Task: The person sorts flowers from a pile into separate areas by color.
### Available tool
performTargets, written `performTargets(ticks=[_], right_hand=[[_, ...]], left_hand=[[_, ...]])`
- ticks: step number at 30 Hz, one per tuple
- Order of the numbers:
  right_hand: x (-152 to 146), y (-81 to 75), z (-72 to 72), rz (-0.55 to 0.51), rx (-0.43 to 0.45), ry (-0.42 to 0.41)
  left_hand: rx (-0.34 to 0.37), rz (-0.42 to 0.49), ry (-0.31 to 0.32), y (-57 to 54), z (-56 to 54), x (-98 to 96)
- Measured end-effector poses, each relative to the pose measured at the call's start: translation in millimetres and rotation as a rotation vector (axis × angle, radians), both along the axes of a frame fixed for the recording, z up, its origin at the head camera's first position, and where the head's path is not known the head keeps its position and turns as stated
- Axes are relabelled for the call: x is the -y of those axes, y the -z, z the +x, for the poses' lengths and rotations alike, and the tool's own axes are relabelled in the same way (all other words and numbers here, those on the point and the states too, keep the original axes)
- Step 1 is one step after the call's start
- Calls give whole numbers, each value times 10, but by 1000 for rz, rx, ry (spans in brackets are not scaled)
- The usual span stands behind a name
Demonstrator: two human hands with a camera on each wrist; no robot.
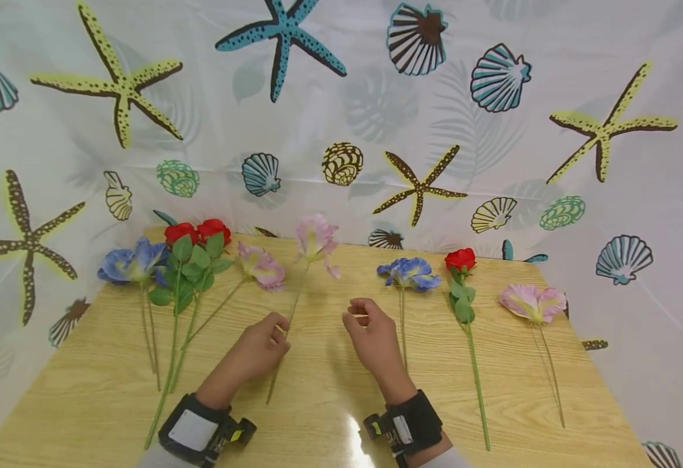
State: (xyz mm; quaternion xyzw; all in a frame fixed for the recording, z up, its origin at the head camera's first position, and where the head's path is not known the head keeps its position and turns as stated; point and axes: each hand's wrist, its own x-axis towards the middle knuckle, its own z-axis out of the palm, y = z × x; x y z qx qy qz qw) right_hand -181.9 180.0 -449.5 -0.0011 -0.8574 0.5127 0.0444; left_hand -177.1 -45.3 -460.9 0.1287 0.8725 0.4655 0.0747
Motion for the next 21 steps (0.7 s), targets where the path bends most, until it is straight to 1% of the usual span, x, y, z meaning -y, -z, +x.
performTargets(ticks=[3, 5, 7, 10, 11, 14, 18, 21], right_hand=[[113, 1, 15, -57, 25, -9], [185, 7, 20, -101, 32, -18], [262, 10, 21, -153, 39, -38], [372, -1, 26, -208, 35, -56], [406, -15, 33, -215, 31, -59], [497, -121, 98, -201, -1, -60], [569, -270, 199, -197, -33, -57], [574, -286, 217, -232, -31, -63]], left_hand=[[11, 20, 22, -14, 33, -78], [0, 29, 36, -19, 59, -124], [-20, 25, 42, -17, 86, -157], [-69, 13, 53, -21, 118, -196], [-77, 8, 54, -25, 128, -210], [-99, 15, 77, -55, 162, -249], [-95, 25, 100, -79, 203, -301], [-106, 26, 98, -87, 224, -330]])
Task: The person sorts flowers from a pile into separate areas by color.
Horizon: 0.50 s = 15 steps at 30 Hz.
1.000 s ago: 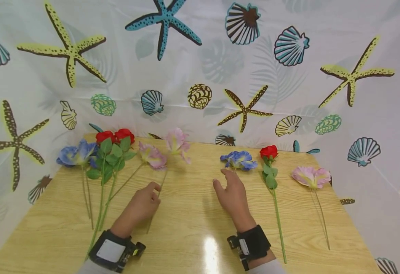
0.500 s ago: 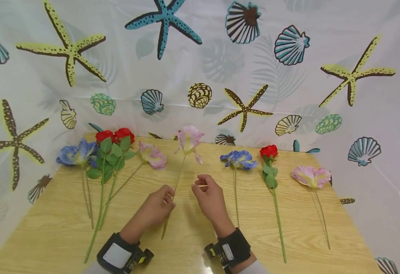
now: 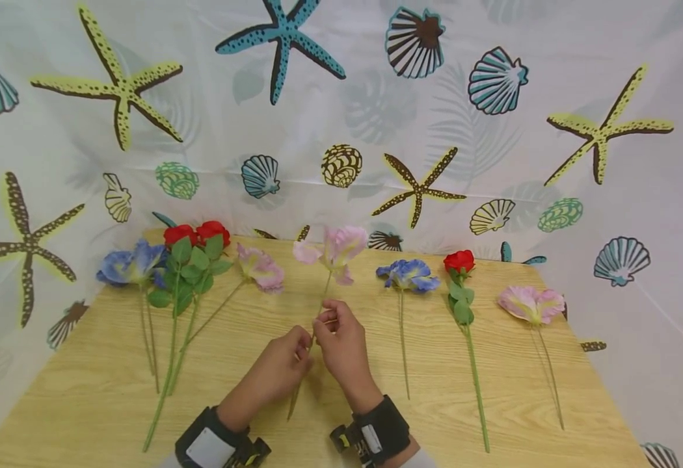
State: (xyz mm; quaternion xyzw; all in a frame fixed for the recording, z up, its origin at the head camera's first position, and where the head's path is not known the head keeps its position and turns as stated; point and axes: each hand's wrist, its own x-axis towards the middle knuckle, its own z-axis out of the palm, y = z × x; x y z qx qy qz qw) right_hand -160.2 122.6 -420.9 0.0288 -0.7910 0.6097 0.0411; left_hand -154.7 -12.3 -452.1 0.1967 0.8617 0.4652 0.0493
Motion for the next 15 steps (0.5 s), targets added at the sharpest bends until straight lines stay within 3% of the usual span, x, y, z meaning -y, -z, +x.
performTargets(ticks=[8, 15], right_hand=[[-38, 21, 17, -58, 25, -9], [-70, 11, 37, -36, 16, -11]], left_hand=[[-19, -29, -1, 46, -4, -49], [-26, -26, 4, 94, -1, -92]])
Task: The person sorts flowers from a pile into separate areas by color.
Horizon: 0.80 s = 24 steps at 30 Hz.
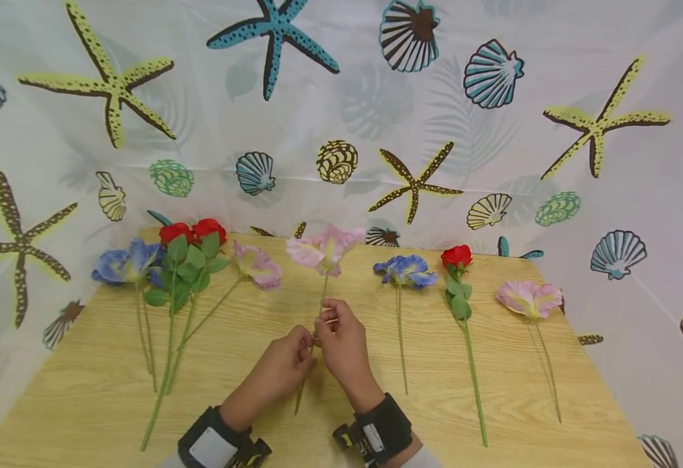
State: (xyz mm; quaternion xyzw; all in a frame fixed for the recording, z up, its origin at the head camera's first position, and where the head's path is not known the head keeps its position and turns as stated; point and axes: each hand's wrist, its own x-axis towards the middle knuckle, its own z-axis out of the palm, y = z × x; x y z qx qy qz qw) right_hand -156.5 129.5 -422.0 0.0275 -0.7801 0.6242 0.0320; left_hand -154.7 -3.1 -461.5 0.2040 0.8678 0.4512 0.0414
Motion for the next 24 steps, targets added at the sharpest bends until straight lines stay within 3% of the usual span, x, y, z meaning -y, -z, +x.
performTargets(ticks=[7, 14, 18, 21, 24], right_hand=[[-29, 36, 4, 1, 1, 6], [-113, 279, -94, 10, 17, 40], [-136, 317, -104, 16, 5, 53], [-160, 320, -104, 20, 10, 56], [-204, 323, -115, 36, 17, 71]], left_hand=[[5, 4, 5, 5, 19, -26], [43, -11, 4, 24, -9, -15], [56, -59, 3, 51, -76, 54], [30, -97, -31, 77, -141, 149], [-14, -127, -111, 100, -217, 283]])
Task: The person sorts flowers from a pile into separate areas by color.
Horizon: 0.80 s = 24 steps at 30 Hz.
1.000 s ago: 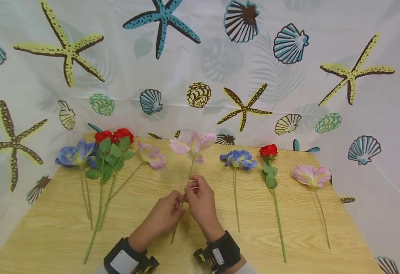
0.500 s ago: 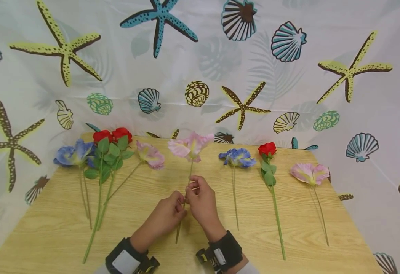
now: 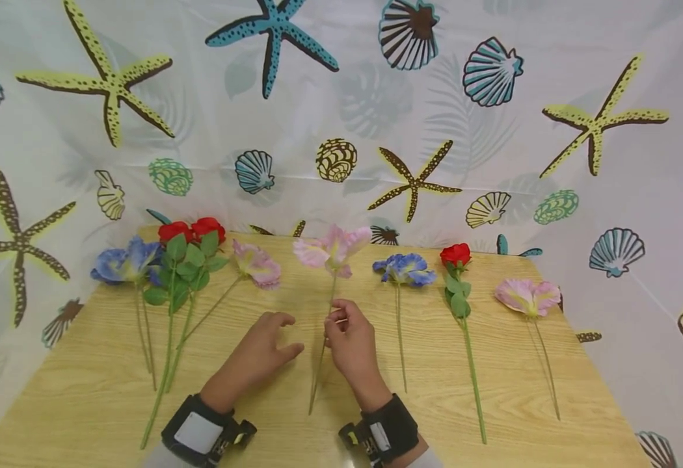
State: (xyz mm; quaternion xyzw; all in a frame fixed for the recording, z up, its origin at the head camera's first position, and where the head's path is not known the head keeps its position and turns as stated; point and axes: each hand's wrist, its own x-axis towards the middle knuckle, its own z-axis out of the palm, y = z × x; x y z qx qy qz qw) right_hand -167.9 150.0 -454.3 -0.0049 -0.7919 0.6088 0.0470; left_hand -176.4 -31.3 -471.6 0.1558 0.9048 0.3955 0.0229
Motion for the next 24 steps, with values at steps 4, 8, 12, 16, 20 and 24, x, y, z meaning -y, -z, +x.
performTargets(ticks=[4, 8, 12, 16, 20, 24], right_hand=[[-49, 0, -25, 9, 15, 25], [-85, 2, -45, 10, 28, 30], [-130, 7, -65, 42, 42, 41], [-198, 1, -91, 78, 38, 60], [-284, -14, -110, 102, 40, 72], [-386, -34, -114, 141, 51, 79]], left_hand=[[-94, -62, -140, 20, -95, 236], [-154, -148, -266, 35, -138, 472], [-111, -222, -331, 25, -115, 638], [-70, -280, -349, 12, -93, 710], [-67, -301, -371, 22, -88, 725], [-80, -312, -372, 24, -73, 736]])
